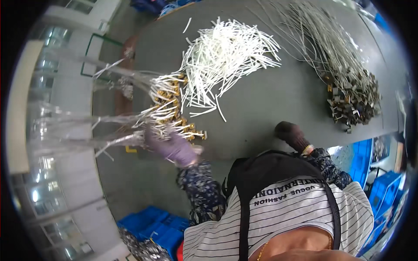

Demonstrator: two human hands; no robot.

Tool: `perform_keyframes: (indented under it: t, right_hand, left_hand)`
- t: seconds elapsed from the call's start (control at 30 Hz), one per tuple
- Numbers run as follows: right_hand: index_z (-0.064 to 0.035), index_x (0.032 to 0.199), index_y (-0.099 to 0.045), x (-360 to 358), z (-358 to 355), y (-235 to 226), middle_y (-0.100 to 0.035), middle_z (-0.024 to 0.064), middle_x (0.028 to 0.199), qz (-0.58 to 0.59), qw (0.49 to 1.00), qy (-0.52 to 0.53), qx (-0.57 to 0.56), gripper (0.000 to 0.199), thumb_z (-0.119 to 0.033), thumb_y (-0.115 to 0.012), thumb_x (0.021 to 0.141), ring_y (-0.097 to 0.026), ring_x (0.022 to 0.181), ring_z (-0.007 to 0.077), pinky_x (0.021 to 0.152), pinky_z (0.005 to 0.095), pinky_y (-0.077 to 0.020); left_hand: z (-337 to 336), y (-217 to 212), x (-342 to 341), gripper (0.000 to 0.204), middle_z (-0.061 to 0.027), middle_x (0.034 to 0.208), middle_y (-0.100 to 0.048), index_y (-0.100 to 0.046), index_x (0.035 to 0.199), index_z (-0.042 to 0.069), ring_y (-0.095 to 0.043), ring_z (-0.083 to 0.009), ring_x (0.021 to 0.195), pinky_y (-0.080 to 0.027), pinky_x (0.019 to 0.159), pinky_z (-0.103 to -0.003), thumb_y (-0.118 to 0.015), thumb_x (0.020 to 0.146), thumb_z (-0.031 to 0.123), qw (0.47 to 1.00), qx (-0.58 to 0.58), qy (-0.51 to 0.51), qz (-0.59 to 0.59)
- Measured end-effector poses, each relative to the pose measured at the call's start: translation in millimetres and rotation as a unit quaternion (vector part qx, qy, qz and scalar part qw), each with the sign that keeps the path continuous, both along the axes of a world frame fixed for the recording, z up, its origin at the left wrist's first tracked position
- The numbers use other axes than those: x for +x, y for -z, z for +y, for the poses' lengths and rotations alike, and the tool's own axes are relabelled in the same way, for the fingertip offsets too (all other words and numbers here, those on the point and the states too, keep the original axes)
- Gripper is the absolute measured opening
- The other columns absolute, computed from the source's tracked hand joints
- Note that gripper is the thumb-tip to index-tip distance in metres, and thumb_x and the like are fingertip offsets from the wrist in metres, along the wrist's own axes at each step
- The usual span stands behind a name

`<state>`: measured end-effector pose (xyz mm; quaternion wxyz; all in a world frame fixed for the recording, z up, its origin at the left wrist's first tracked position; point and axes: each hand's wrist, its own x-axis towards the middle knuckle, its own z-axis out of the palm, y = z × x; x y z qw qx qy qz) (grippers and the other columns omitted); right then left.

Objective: Sorting and placing bunches of white wires into a blue bin.

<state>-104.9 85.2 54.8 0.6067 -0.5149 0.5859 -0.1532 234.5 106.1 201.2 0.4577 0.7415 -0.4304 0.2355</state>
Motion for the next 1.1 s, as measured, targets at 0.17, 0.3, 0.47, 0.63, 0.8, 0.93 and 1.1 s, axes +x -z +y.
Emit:
perform_keyframes:
  t: [0.17, 0.3, 0.47, 0.63, 0.8, 0.93, 1.1]
  right_hand:
    - [-0.0102, 0.101, -0.065, -2.3, 13.5, 54.1, -0.067, 0.0139, 0.096, 0.205, 0.967, -0.138, -0.067, 0.023, -0.026, -0.060, 0.085, -0.063, 0.087, 0.0346, 0.074, 0.0402, -0.0492]
    - [-0.0057, 0.090, -0.065, 22.1, -0.7, -16.9, -0.065, 0.0065, 0.080, 0.183, 0.979, -0.077, -0.052, 0.016, -0.019, -0.060, 0.082, -0.063, 0.076, 0.0226, 0.071, 0.0338, -0.0484]
    - [-0.0102, 0.098, -0.066, 4.1, 2.5, 4.6, -0.065, 0.0158, 0.090, 0.207, 0.975, -0.067, -0.029, 0.025, -0.029, -0.058, 0.083, -0.062, 0.083, 0.0362, 0.073, 0.0423, -0.0494]
    - [-0.0122, 0.099, -0.066, -2.3, 16.6, 25.2, -0.065, 0.0181, 0.093, 0.179, 0.980, 0.021, -0.082, 0.026, -0.029, -0.058, 0.082, -0.061, 0.085, 0.0399, 0.073, 0.0448, -0.0497]
    - [-0.0150, 0.099, -0.067, -12.7, 21.5, 51.4, -0.065, 0.0180, 0.094, 0.180, 0.976, 0.012, -0.124, 0.026, -0.032, -0.059, 0.082, -0.061, 0.085, 0.0396, 0.073, 0.0438, -0.0499]
    - [-0.0146, 0.098, -0.067, -1.6, 23.6, 78.9, -0.065, 0.0185, 0.089, 0.130, 0.981, 0.038, -0.137, 0.025, -0.032, -0.060, 0.082, -0.061, 0.081, 0.0397, 0.071, 0.0438, -0.0500]
    - [-0.0094, 0.094, -0.068, 4.4, 16.7, 36.5, -0.066, 0.0147, 0.078, 0.200, 0.968, 0.058, -0.141, 0.024, -0.030, -0.060, 0.084, -0.063, 0.072, 0.0328, 0.067, 0.0404, -0.0502]
  left_hand:
    - [-94.9, 120.3, -58.5, 0.028, -0.0105, 0.102, -0.058, -0.063, 0.100, 0.010, -0.053, -0.0295, 0.099, -0.042, 0.088, -0.043, -0.070, 0.081, 0.029, 0.904, 0.314, 0.272, 0.099]
    - [-186.3, 145.6, -75.9, 0.033, -0.0060, 0.113, -0.055, -0.063, 0.101, 0.016, -0.044, -0.0280, 0.113, -0.033, 0.097, -0.044, -0.070, 0.077, 0.036, 0.884, 0.341, 0.309, -0.078]
    - [-284.8, 131.3, -122.2, 0.098, -0.0107, 0.136, -0.046, -0.030, 0.140, 0.007, -0.031, -0.0294, 0.135, -0.033, 0.098, -0.050, -0.076, 0.067, 0.053, 0.779, 0.515, 0.260, -0.247]
    - [-303.9, 145.2, -116.4, 0.076, -0.0072, 0.111, -0.065, -0.040, 0.135, 0.009, -0.054, -0.0259, 0.111, -0.037, 0.093, -0.047, -0.069, 0.073, 0.042, 0.751, 0.605, 0.184, -0.191]
    - [-294.2, 134.4, -94.1, 0.052, -0.0155, 0.106, -0.066, -0.061, 0.118, 0.013, -0.056, -0.0324, 0.109, -0.041, 0.094, -0.043, -0.066, 0.072, 0.037, 0.804, 0.534, 0.255, -0.059]
    - [-285.2, 156.5, -23.5, 0.050, -0.0222, 0.097, -0.066, -0.061, 0.109, 0.003, -0.060, -0.0348, 0.095, -0.046, 0.087, -0.040, -0.071, 0.073, 0.037, 0.865, 0.391, 0.289, 0.123]
    - [-255.6, 141.6, -24.0, 0.042, -0.0105, 0.087, -0.064, -0.060, 0.099, -0.001, -0.057, -0.0236, 0.077, -0.047, 0.075, -0.035, -0.074, 0.075, 0.030, 0.758, 0.215, 0.427, 0.444]
